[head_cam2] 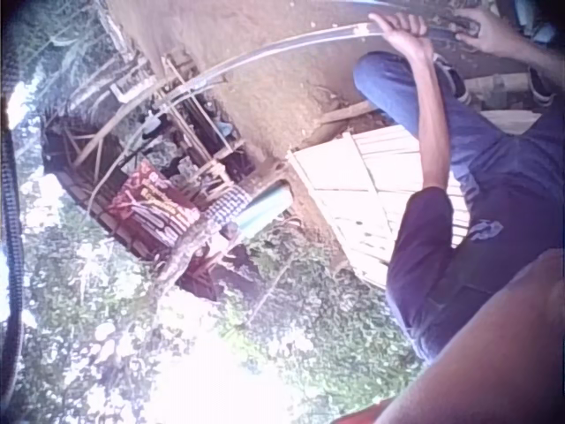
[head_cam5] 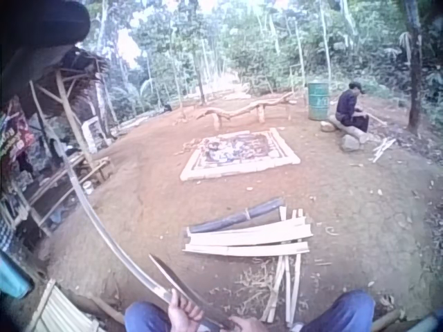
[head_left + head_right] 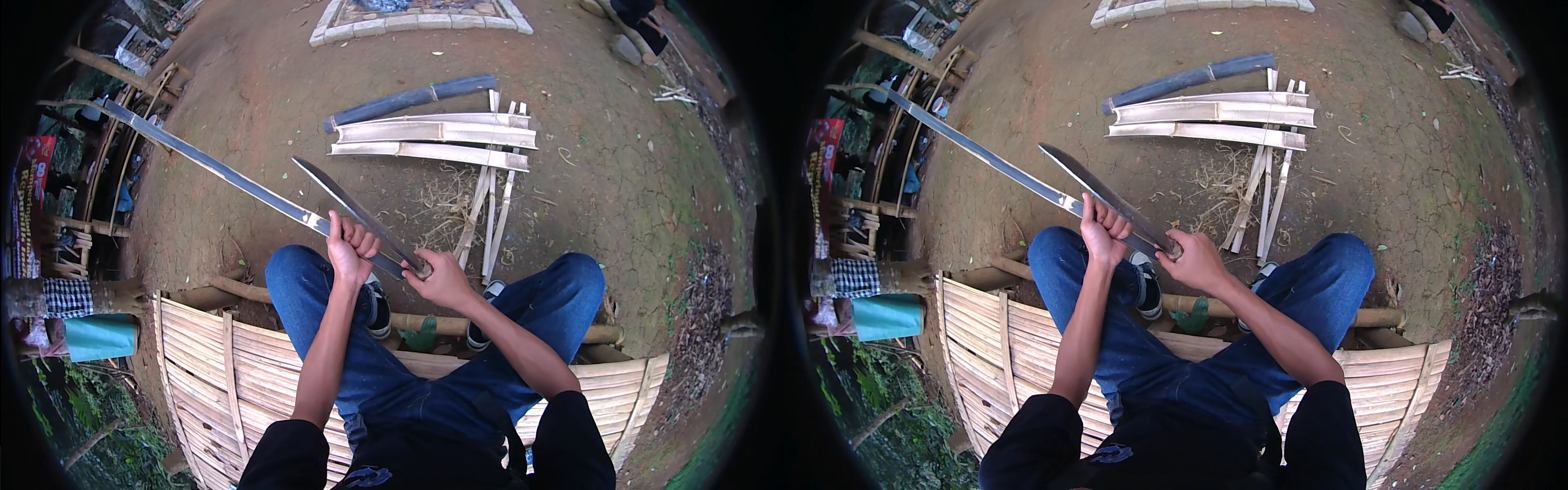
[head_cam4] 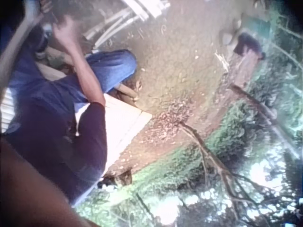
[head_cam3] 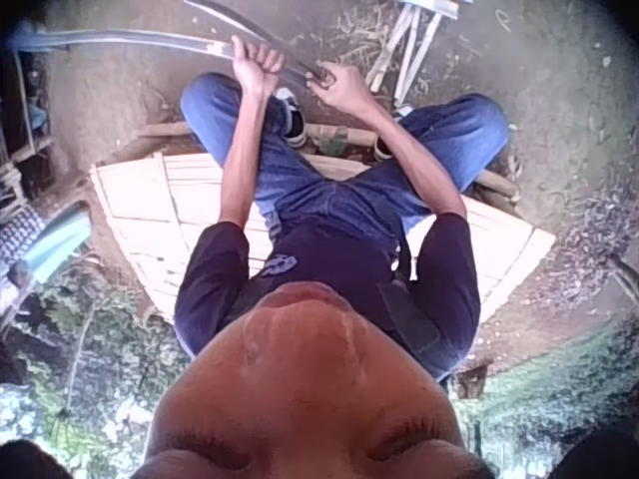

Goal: The person shaves a long thin strip of wood using a large knife by pulling the knife towards them while holding the wood strip with their other hand.

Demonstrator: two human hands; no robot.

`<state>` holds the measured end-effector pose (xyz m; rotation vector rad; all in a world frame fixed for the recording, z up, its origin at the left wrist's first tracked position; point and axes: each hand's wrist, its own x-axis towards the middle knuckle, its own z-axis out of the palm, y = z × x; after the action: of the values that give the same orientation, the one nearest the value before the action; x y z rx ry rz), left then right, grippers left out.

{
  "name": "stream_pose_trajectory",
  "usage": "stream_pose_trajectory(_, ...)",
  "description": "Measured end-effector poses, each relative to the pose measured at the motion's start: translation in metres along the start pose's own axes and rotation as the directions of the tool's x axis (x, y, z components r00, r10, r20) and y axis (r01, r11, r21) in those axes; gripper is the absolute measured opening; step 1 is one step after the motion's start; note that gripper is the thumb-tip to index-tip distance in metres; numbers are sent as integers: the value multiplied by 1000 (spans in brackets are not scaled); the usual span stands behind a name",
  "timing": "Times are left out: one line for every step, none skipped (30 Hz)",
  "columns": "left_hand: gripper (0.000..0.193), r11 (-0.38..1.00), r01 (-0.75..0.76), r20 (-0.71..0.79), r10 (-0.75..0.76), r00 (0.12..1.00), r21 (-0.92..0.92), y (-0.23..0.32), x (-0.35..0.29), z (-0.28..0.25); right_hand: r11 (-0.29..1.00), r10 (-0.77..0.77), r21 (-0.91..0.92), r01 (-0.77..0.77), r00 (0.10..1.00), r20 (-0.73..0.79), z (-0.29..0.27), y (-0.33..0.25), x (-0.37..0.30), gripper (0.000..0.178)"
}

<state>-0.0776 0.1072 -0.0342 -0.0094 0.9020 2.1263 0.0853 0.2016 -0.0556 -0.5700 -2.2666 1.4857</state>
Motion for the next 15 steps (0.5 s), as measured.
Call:
stream_pose_trajectory(54, 1000, -3, 3, 3, 1000, 12, 0, 0, -2, 998, 21, -51, -20, 999, 26, -3, -1, 1, 27)
stream_pose_trajectory(54, 1000, 1, -14, -1, 1000, 14, -1, 0, -3, 994, 44, -103, -39, 998, 51, -5, -3, 2, 28)
stream_pose_trajectory(53, 1000, 4, -29, -3, 1000, 16, -2, 0, -4, 989, 64, -140, -54, 996, 66, -7, -6, 2, 28)
stream_pose_trajectory(53, 1000, 6, -45, -6, 999, 17, -4, 1, -6, 982, 84, -177, -69, 993, 80, -10, -9, 2, 28)
stream_pose_trajectory(51, 999, 6, -80, -3, 997, 42, -5, 0, -7, 973, 104, -214, -82, 990, 93, -11, -11, 2, 28)
stream_pose_trajectory(50, 998, 7, -112, 0, 994, 65, -6, -1, -8, 967, 110, -241, -82, 988, 105, -11, -11, 2, 28)
stream_pose_trajectory(49, 996, 8, -145, 5, 989, 88, -7, 0, -9, 960, 116, -268, -81, 986, 116, -11, -9, 2, 27)
stream_pose_trajectory(49, 994, -1, -157, 18, 987, 106, -10, 1, -11, 952, 122, -295, -80, 984, 128, -11, -9, 2, 27)
stream_pose_trajectory(48, 992, -12, -172, 34, 985, 127, -10, 2, -12, 946, 124, -315, -77, 983, 134, -11, -9, 2, 27)
stream_pose_trajectory(48, 989, -23, -186, 51, 981, 147, -11, 3, -13, 939, 126, -335, -73, 982, 139, -11, -9, 2, 26)
stream_pose_trajectory(48, 985, -47, -168, 75, 983, 168, -12, 3, -14, 932, 128, -355, -69, 981, 145, -11, -10, 3, 26)
stream_pose_trajectory(48, 980, -66, -151, 95, 984, 189, -12, 3, -13, 929, 137, -362, -74, 979, 150, -12, -11, 3, 26)
stream_pose_trajectory(48, 974, -85, -134, 115, 984, 210, -13, 3, -11, 926, 145, -370, -79, 977, 155, -12, -13, 2, 26)
stream_pose_trajectory(49, 973, -99, -144, 131, 981, 207, -15, 5, -13, 922, 154, -377, -84, 975, 160, -12, -14, 2, 26)
stream_pose_trajectory(49, 972, -118, -151, 150, 977, 204, -17, 7, -14, 926, 138, -370, -71, 978, 159, -11, -14, 1, 25)
